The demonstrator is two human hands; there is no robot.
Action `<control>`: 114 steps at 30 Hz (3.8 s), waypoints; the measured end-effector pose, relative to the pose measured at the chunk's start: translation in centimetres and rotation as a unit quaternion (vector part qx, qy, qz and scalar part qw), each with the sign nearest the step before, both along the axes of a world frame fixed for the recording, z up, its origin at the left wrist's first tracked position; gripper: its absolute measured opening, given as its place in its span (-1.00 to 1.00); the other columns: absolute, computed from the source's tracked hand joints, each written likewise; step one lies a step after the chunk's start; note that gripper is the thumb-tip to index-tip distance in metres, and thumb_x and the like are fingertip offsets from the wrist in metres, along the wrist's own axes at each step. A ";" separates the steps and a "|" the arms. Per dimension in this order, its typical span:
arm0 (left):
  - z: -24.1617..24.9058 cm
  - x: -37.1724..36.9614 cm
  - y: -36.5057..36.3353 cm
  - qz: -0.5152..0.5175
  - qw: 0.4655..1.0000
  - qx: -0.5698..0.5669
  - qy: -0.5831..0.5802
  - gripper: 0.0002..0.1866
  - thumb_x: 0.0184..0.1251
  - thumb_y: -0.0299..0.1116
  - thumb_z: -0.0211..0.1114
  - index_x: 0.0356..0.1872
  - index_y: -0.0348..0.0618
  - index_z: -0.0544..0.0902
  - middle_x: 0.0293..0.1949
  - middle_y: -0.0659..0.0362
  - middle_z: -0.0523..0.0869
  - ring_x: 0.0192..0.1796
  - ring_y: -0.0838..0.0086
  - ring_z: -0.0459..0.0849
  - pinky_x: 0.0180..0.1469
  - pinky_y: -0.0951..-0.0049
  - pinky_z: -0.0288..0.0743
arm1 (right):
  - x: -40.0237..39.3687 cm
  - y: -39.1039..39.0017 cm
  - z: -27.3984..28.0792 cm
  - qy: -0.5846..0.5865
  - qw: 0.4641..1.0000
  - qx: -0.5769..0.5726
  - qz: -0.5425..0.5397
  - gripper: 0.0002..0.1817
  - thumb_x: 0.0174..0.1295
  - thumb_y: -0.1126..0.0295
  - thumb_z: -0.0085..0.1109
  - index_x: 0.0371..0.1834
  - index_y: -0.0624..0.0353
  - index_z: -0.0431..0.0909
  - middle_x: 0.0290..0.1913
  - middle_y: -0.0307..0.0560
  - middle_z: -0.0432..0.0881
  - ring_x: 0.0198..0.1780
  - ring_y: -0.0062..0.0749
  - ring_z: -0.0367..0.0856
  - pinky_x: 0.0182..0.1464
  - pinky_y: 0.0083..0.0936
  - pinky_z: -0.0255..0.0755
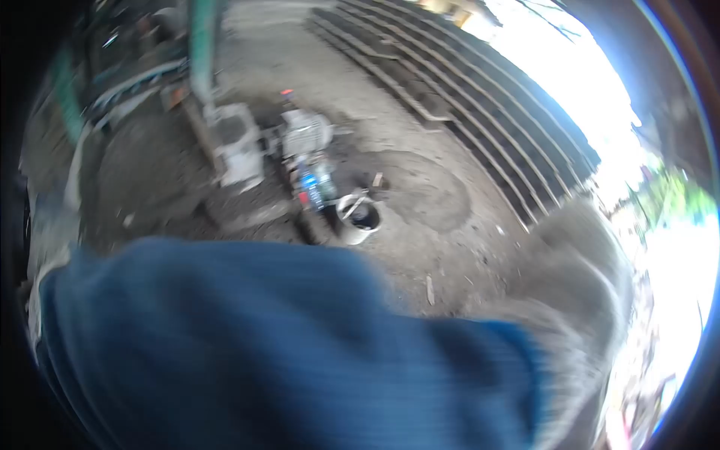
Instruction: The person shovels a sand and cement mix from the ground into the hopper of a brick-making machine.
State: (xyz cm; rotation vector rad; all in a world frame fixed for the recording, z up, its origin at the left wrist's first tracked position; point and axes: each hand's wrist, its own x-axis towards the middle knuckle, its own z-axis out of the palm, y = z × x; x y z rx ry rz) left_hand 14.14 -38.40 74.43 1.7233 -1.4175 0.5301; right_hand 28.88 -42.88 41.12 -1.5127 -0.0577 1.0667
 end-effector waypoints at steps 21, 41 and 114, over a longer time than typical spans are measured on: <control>3.7 4.6 2.8 0.080 0.993 0.020 -0.082 -0.61 0.19 -0.05 0.32 -0.22 -0.22 0.66 -0.24 0.03 0.67 -0.24 0.12 0.69 -0.22 0.15 0.59 | 2.0 2.6 -0.7 0.094 0.994 0.025 0.041 -0.79 0.18 0.34 0.30 -0.37 0.30 0.59 -0.39 0.06 0.68 -0.39 -0.19 0.68 -0.40 -0.19 0.54; -53.2 -1.1 22.3 0.183 0.149 -0.783 0.575 -0.28 0.21 0.32 0.18 -0.17 -0.32 0.49 -0.33 -0.15 0.66 -0.16 -0.06 0.64 0.06 -0.10 0.51 | -6.5 12.6 1.1 0.161 0.986 -0.044 0.026 -0.84 0.19 0.48 0.32 -0.29 0.36 0.58 -0.44 0.00 0.64 -0.51 -0.29 0.65 -0.48 -0.32 0.59; -21.2 25.5 32.1 0.142 0.478 -0.602 0.624 -0.78 0.36 -0.27 0.26 -0.42 -0.07 0.44 -0.53 0.16 0.50 -0.49 0.31 0.53 -0.30 0.14 0.47 | -3.6 -8.2 8.6 0.021 0.916 0.155 -0.370 -0.79 0.19 0.34 0.26 -0.17 0.16 0.52 -0.44 -0.07 0.55 -0.46 -0.25 0.56 -0.43 -0.23 0.54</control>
